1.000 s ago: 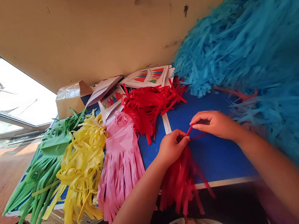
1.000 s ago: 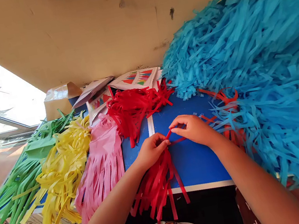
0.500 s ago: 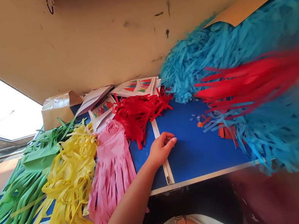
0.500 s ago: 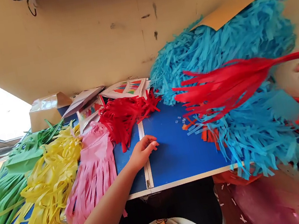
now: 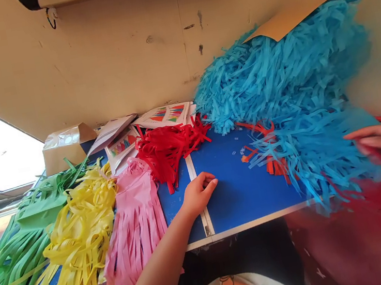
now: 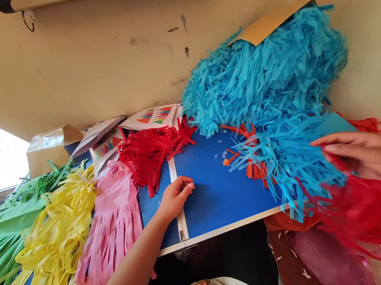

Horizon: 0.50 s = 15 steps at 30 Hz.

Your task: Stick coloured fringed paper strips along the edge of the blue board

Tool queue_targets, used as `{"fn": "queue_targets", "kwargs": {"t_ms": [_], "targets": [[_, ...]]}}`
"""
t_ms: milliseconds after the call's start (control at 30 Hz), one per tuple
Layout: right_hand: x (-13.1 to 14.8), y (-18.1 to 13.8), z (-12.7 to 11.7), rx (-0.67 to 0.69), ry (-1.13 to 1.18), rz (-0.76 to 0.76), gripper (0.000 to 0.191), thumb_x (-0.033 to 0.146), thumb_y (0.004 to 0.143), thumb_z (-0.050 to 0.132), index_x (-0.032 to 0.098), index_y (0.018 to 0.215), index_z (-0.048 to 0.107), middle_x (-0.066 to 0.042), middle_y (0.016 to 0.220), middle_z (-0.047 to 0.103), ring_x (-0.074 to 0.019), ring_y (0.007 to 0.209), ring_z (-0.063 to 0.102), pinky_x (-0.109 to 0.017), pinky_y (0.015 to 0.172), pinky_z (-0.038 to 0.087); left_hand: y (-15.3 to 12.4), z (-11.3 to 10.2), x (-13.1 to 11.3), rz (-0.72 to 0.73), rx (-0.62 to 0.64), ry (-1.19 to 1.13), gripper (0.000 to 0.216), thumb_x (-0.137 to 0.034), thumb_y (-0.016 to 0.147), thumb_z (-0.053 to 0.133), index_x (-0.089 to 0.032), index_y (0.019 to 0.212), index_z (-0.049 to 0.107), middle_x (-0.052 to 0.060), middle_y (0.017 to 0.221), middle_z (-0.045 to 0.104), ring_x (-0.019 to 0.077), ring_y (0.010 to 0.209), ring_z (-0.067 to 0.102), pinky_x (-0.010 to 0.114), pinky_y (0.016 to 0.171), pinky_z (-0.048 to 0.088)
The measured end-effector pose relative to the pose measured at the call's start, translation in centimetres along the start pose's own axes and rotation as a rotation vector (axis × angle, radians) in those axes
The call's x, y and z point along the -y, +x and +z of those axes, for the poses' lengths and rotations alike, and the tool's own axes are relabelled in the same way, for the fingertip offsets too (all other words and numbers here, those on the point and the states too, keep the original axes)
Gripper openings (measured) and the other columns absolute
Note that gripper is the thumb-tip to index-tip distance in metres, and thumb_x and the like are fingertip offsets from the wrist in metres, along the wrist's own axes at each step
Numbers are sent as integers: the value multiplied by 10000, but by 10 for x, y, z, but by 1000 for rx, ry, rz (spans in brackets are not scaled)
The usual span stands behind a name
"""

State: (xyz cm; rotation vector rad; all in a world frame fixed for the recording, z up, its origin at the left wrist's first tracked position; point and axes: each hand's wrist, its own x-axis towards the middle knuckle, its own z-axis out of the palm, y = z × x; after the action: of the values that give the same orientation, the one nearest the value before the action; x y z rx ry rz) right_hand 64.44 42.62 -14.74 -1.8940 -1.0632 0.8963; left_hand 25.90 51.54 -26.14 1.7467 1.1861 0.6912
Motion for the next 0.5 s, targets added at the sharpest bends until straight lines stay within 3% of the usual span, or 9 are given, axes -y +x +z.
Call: {"fn": "queue_targets", "kwargs": {"t_ms": [67,167,267,400,500], "targets": [[4,10,27,101,23,43,533,555,390,764,254,813,642,-27,606,550,-127,503,477,-256,428,415,0,0,1,2,-5,0,237,-416,814,493,-204,899,559,15,804,640,172,757,612,272,706,458],[12,36,69,139,-56,-53,461,527,570,636,222,916,628,-15,642,566,-129,551,503,-262,510,438,1,0,3,1,-14,-8,237,-409,821,481,-198,897,557,18,802,636,167,739,610,273,698,463],[19,71,99,75,-155,-114,367,408,698,519,201,981,628,-30,711,604,-145,624,532,-263,553,429,2,-1,3,0,-17,-20,239,-406,827,471,-191,887,556,17,786,634,163,719,610,269,680,466],[22,112,111,-54,-358,-165,298,280,730,496,203,974,649,-57,829,640,-193,763,571,-296,657,431,2,-1,2,-4,-22,-31,221,-386,829,473,-190,878,559,15,773,638,159,705,610,264,671,465],[23,131,109,-143,-500,-150,254,304,782,467,194,922,649,-103,957,631,-254,935,558,-336,743,414,2,-1,2,-11,-23,-33,200,-365,828,480,-191,880,565,14,771,641,159,705,611,266,674,462]]}}
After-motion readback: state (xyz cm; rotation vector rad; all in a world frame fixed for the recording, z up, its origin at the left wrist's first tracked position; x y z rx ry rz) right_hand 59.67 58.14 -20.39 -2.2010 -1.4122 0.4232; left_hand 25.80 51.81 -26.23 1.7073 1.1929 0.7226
